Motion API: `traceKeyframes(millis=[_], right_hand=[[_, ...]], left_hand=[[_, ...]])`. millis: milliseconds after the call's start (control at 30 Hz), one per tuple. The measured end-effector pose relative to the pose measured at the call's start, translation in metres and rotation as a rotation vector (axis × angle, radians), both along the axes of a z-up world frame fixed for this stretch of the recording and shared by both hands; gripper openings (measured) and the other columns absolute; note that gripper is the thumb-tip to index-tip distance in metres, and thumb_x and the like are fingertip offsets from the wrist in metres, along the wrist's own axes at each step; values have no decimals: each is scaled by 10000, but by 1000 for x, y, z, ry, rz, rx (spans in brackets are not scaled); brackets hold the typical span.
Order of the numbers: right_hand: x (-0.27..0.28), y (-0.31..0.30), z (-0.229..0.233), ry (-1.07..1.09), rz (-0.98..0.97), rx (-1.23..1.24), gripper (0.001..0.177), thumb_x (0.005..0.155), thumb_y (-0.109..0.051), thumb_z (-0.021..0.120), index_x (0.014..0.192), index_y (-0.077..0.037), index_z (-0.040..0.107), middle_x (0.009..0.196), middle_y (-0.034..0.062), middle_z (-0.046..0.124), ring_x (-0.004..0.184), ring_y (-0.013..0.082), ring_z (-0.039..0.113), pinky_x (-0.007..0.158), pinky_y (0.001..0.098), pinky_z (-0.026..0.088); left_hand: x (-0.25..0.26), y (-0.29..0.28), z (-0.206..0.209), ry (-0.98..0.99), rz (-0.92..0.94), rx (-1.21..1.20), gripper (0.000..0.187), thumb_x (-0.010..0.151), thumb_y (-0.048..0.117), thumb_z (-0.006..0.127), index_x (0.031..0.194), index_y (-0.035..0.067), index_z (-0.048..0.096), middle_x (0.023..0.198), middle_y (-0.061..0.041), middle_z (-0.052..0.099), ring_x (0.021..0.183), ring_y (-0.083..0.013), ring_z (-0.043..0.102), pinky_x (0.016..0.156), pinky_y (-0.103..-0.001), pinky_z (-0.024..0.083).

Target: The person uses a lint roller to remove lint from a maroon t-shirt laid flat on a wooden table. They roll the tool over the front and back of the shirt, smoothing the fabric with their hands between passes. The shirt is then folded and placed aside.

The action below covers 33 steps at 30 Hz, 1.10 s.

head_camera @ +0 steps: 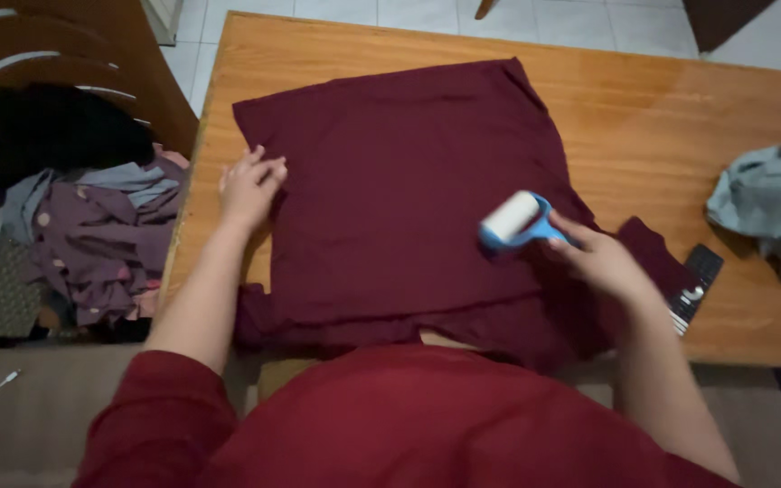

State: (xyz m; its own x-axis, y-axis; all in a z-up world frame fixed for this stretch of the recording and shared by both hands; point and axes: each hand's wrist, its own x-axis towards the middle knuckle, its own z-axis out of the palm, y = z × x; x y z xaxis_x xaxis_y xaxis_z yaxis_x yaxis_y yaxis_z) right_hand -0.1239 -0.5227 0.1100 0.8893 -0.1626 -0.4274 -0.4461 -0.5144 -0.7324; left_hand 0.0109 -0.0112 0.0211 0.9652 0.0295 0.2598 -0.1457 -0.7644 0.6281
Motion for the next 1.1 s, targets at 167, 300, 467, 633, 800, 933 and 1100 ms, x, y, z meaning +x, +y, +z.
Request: traceKeyframes(millis=[167, 300, 467, 633, 800, 933, 1100], right_hand=[[-4, 79, -22, -63, 12, 484, 614, 939, -164, 625, 1536, -179, 484, 1051, 1, 686, 900, 115, 667, 820, 271, 546], [-3, 146, -34, -108, 219, 604, 613, 990, -174, 590, 1587, -162, 449, 1173, 56, 679, 944, 150, 633, 842, 326, 530], [13, 138, -41, -175, 679, 781, 679, 927, -89, 719, 1534, -146, 420, 1501, 76, 545, 1299, 165, 596, 1080, 330, 490], [64, 57, -58, -604, 478, 58, 577, 915, -196, 754, 1457, -150, 561, 1559, 109, 531, 1305, 235, 607, 1053, 364, 510], [97, -28, -108, -700, 64, 81, 649, 994, -201, 685, 1588, -151, 430, 1508, 140, 563, 1374, 227, 551, 1124, 356, 443], [107, -49, -151, -855, -64, 384, 597, 1091, -235, 586, 1617, -68, 359, 1514, 165, 547, 1415, 238, 531, 1200, 363, 417], [113, -62, -167, -844, -230, 571, 625, 1129, -345, 467, 1614, 2, 280, 1571, 174, 477, 1475, 258, 476, 1235, 380, 388]], left_hand=[[-66, -104, 30, 62, -190, -103, 244, 901, 326, 746, 946, 91, 796, 1049, -141, 737, 1012, -311, 704, 906, -446, 557], [-117, -176, 32, 422, -392, -568, 474, 973, 380, 669, 1276, 28, 570, 1195, -154, 706, 1086, -236, 699, 922, -396, 575], [-119, -145, 29, 757, -280, -821, 434, 965, 268, 586, 1344, 74, 501, 1214, -78, 664, 1079, -232, 662, 845, -473, 570], [-130, -64, 21, 770, -203, -800, 341, 1006, 224, 527, 1306, 62, 541, 1097, -108, 701, 962, -240, 775, 780, -373, 624], [-145, -14, 55, 750, -54, -400, 335, 995, 267, 500, 1300, 135, 545, 840, -110, 624, 638, -226, 629, 572, -407, 543], [-139, -23, 91, 831, -199, 66, 376, 989, 349, 518, 1287, 122, 549, 835, -150, 700, 605, -249, 700, 608, -414, 574], [-79, -93, 83, 631, -449, 297, 398, 1032, 370, 468, 1307, 100, 567, 1059, -229, 736, 899, -392, 709, 823, -499, 560]])
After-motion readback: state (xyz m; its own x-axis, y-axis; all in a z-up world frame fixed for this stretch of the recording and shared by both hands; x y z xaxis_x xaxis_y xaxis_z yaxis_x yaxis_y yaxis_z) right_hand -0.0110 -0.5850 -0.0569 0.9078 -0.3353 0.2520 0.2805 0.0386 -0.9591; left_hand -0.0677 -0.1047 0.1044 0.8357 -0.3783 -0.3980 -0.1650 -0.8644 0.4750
